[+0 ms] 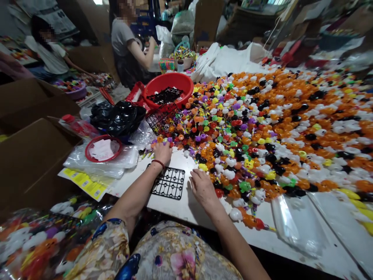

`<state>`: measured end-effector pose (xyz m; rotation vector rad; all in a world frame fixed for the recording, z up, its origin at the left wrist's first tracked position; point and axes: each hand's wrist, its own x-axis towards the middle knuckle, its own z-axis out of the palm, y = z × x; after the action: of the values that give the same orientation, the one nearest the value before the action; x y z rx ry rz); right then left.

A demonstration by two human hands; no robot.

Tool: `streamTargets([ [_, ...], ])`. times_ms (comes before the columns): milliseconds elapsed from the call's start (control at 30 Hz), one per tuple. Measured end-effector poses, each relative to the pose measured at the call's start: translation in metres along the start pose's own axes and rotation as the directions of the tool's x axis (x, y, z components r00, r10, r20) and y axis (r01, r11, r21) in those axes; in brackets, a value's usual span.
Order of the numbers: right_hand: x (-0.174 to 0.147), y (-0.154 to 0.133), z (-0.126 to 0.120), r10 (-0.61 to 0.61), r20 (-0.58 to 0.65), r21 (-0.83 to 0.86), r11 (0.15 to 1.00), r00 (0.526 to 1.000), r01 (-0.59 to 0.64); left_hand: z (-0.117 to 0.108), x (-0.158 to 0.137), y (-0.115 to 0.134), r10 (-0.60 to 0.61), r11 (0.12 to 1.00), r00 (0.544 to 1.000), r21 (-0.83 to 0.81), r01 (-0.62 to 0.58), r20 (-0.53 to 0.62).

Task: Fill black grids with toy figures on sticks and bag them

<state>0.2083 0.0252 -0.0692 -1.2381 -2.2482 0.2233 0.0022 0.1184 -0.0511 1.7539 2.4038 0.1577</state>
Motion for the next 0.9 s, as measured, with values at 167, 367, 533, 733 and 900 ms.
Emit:
streamTargets([
  [167, 0.000, 0.000, 0.000, 0.049, 0.005, 0.163, 0.985, 0.999, -0.049, -0.014, 0.004, 0.002, -0.106, 0.974, 0.994, -0.202, 0.100, -0.018],
  [367, 0.006, 0.002, 0.001, 0.333, 0.007, 0.514, 0.807, 0.943, -0.290, -0.023, -0.042, 0.030, 0.016, 0.890, 0.999, -0.455, -0.035, -0.046],
  [533, 0.010, 0.013, -0.003, 0.452, 0.000, 0.605, 0.710, 0.892, -0.360, -0.014, -0.092, 0.061, 0.451, 0.635, 0.892, -0.715, -0.293, 0.035],
  [733, -0.024, 0.030, -0.030, 0.451, -0.145, 0.478, 0.811, 0.880, -0.337, -0.020, -0.091, 0.081, 0.641, 0.616, 0.760, -0.662, -0.427, 0.107],
  [900, -0.065, 0.025, -0.060, 0.418, -0.155, 0.395, 0.857, 0.895, -0.332, -0.036, -0.059, 0.143, 0.673, 0.620, 0.739, -0.564, -0.545, 0.025],
])
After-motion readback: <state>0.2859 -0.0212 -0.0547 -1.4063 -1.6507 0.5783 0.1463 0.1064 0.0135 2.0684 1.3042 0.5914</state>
